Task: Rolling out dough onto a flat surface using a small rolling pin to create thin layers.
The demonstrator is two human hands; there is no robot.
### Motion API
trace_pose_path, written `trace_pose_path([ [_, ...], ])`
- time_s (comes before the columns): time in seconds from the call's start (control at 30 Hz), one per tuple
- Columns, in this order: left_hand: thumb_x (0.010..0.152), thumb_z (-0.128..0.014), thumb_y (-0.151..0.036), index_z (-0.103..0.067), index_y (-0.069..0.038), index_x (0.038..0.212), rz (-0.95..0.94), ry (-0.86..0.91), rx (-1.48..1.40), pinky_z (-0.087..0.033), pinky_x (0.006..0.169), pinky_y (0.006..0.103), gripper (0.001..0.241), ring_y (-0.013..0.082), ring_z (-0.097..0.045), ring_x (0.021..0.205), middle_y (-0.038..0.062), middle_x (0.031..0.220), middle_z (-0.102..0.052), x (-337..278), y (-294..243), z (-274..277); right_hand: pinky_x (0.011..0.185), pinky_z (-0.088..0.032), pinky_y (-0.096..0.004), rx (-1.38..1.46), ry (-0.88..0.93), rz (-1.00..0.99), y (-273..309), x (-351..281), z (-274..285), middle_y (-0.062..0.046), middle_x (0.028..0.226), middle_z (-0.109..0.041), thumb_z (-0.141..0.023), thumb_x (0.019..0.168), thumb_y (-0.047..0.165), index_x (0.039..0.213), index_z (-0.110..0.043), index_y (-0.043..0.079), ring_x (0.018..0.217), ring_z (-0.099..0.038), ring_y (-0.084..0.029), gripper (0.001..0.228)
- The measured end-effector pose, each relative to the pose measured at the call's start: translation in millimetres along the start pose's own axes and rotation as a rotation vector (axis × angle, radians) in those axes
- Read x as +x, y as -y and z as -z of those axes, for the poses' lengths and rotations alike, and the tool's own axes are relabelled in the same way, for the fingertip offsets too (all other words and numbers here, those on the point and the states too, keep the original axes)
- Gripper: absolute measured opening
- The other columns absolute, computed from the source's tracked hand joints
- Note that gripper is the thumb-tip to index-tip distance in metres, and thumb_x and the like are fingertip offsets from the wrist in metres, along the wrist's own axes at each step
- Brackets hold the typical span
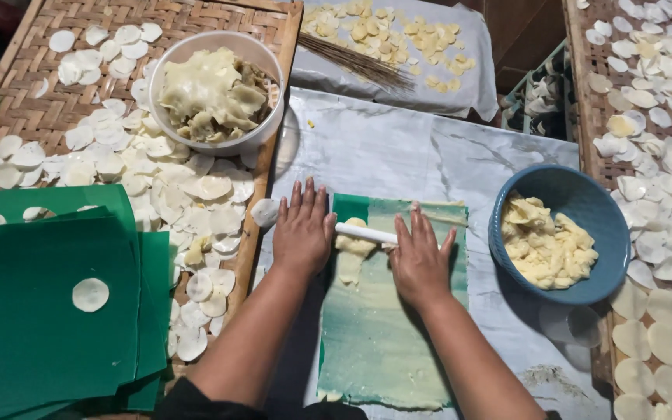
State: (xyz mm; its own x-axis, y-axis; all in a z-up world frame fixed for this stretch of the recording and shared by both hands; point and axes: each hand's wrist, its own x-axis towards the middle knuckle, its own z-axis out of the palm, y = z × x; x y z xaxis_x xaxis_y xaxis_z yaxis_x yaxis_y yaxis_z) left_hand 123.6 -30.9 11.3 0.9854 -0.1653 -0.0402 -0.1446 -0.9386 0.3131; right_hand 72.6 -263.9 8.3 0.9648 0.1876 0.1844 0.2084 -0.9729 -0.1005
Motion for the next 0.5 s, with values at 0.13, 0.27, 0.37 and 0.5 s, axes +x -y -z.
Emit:
trace_pose_path([
  [0.13,0.108,-0.03,-0.043,-0.027,-0.013,0.163,-0.047,-0.098,0.006,-0.013,0.126,0.0513,0.062,0.0329,-0.019,0.156,0.013,0.17,-0.024,-39,4,-12,0.115,-0.01,-0.075,0.003,0.081,-0.066,22,-34,4,-0.018,0.162,-0.036,-0.054,0.089,0.023,0.159,-0.033,0.014,0.149,-0.033,-0.033,0.074],
  [0.27,0.109,-0.028,-0.044,-0.029,-0.014,0.162,-0.032,-0.109,0.016,-0.014,0.126,0.0482,0.061,0.0303,-0.019,0.157,0.011,0.169,-0.026,-22,7,-17,0.117,-0.009,-0.074,-0.04,0.138,-0.086,18,-16,-3,-0.011,0.165,-0.034,-0.048,0.093,0.03,0.16,-0.032,0.015,0.153,-0.029,-0.028,0.071],
  [0.37,0.108,-0.026,-0.049,-0.031,-0.012,0.162,0.018,-0.059,0.014,-0.016,0.126,0.0505,0.065,0.0333,-0.02,0.157,0.014,0.168,-0.029,21,14,-27,0.119,-0.005,-0.073,-0.071,0.172,-0.111,11,24,-14,-0.006,0.167,-0.032,-0.04,0.097,0.033,0.159,-0.035,0.018,0.155,-0.027,-0.024,0.064],
  [0.5,0.106,-0.026,-0.055,-0.027,-0.011,0.163,0.064,-0.009,0.013,-0.023,0.122,0.0501,0.072,0.0373,-0.018,0.157,0.017,0.169,-0.024,36,14,-18,0.118,-0.02,-0.066,0.075,0.002,-0.157,13,33,3,-0.012,0.162,-0.035,-0.052,0.092,0.029,0.157,-0.04,0.021,0.149,-0.034,-0.03,0.066],
])
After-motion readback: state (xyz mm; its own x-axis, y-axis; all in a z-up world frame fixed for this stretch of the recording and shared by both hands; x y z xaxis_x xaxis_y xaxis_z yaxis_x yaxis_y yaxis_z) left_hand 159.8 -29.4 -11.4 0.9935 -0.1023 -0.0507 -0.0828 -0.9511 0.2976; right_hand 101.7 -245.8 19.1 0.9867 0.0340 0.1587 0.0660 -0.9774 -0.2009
